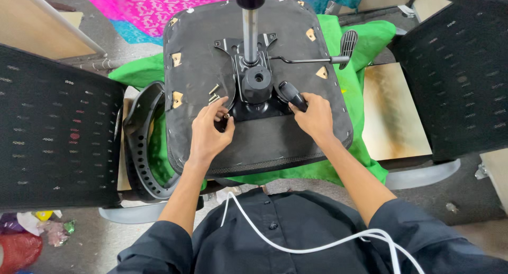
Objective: The person uses a screwdriver to tighten screws into a black plastic chair frame resting on an overturned chair. They then move the frame aside and begin tightening screws into the chair's central gas-lift mechanism.
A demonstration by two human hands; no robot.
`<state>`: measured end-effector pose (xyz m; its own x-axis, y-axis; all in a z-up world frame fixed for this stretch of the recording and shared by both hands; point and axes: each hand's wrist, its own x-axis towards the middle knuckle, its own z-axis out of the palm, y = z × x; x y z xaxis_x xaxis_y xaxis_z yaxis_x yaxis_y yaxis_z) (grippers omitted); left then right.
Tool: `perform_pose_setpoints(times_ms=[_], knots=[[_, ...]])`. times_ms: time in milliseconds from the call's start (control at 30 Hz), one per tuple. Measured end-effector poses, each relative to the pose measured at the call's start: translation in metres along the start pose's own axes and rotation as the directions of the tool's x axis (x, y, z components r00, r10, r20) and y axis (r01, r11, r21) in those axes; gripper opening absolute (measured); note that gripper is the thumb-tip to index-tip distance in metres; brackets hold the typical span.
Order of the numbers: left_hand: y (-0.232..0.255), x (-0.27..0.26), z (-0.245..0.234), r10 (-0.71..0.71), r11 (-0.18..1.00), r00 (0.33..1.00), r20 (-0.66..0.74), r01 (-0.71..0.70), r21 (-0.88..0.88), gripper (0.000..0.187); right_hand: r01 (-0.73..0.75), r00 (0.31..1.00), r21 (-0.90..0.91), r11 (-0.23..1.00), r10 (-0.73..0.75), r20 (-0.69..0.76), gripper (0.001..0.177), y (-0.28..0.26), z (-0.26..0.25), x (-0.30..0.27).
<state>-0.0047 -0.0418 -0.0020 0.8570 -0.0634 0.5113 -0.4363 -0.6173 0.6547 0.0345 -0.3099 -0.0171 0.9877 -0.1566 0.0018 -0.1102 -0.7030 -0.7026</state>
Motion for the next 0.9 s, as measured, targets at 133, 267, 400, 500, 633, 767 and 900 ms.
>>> perform_pose_setpoints(times_ms=[133, 267, 400, 500, 633, 767, 900], knots=[[-0.004, 0.002, 0.003, -0.075, 0.997, 0.997, -0.003, 0.075, 0.0, 0.053, 0.056, 0.997, -0.005, 0.998, -0.056, -0.044, 0.022, 0.0, 0.001, 0.0], [-0.007, 0.001, 0.002, -0.132, 0.991, 0.991, 0.016, 0.132, -0.006, 0.052, 0.011, 1.0, -0.016, 1.0, -0.012, -0.011, 0.031, -0.005, -0.001, -0.001], [-0.01, 0.001, 0.001, -0.21, 0.973, 0.974, 0.087, 0.217, -0.078, 0.056, 0.13, 0.989, 0.069, 0.989, -0.125, -0.08, 0.043, -0.013, -0.007, -0.01], [-0.012, 0.0, 0.0, -0.213, 0.969, 0.972, 0.097, 0.223, -0.109, 0.061, 0.088, 0.993, 0.1, 0.991, -0.079, -0.089, 0.042, -0.024, -0.016, -0.019], [-0.01, -0.001, -0.004, -0.185, 0.971, 0.975, 0.121, 0.201, -0.132, 0.064, 0.061, 0.995, 0.167, 0.984, -0.047, -0.088, 0.041, -0.046, -0.034, -0.029], [-0.009, -0.003, -0.005, -0.145, 0.98, 0.986, 0.086, 0.155, -0.128, 0.067, 0.137, 0.991, 0.424, 0.895, -0.119, -0.068, 0.033, -0.074, -0.043, -0.031], [-0.01, -0.003, -0.004, -0.182, 0.976, 0.982, 0.048, 0.187, -0.113, 0.071, 0.316, 0.94, 0.571, 0.757, -0.333, -0.079, 0.033, -0.098, -0.046, -0.026]])
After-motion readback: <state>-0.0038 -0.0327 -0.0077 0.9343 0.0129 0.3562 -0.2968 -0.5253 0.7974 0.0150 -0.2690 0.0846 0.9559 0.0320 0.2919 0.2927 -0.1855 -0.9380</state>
